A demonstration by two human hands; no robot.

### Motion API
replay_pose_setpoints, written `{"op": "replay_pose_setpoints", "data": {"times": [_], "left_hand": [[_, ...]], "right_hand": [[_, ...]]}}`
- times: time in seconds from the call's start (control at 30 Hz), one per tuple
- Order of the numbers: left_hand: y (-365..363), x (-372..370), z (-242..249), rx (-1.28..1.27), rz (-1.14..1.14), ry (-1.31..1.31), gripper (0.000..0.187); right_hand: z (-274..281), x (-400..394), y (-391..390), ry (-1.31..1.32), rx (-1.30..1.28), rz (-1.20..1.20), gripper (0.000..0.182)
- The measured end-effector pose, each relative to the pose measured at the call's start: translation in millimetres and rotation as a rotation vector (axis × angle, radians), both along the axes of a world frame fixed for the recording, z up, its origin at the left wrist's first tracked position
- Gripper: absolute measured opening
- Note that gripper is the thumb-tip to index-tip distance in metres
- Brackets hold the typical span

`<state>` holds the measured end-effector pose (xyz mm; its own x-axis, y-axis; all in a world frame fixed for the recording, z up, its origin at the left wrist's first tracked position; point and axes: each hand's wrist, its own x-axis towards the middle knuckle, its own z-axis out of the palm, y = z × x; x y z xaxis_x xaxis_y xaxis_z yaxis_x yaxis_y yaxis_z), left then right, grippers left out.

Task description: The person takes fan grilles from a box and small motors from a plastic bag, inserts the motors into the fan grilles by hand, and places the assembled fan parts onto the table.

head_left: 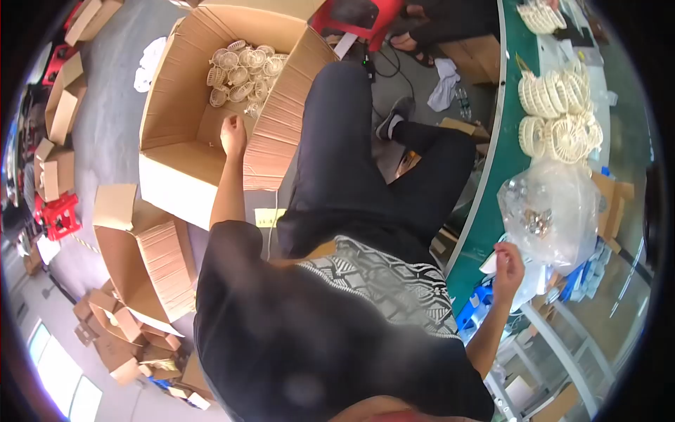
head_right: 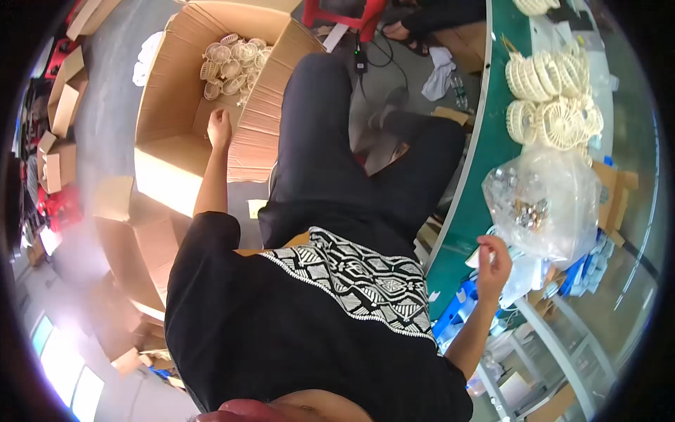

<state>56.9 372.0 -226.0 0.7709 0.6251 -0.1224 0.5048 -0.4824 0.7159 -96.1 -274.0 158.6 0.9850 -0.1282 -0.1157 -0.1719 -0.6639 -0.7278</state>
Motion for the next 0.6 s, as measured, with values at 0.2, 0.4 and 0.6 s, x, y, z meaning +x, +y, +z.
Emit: {"op": "replay_pose_setpoints", "data": {"times": [0.2, 0.4, 0.6], "left_hand": [[-17, -3, -2, -0.226, -0.03, 0.166, 0.058], [6, 19, -50, -0.291, -0.232, 0.19, 0.041], [59, 85, -105, -0.273, -0.28, 0.326, 0.044]], "right_hand": [[11, 61, 95, -0.052, -0.077, 0.474, 0.017], [-59, 196, 216, -0.102, -0.018, 0.797, 0.01], [-238, 333, 313, 0.1, -0.191, 1.245, 0.009]]}}
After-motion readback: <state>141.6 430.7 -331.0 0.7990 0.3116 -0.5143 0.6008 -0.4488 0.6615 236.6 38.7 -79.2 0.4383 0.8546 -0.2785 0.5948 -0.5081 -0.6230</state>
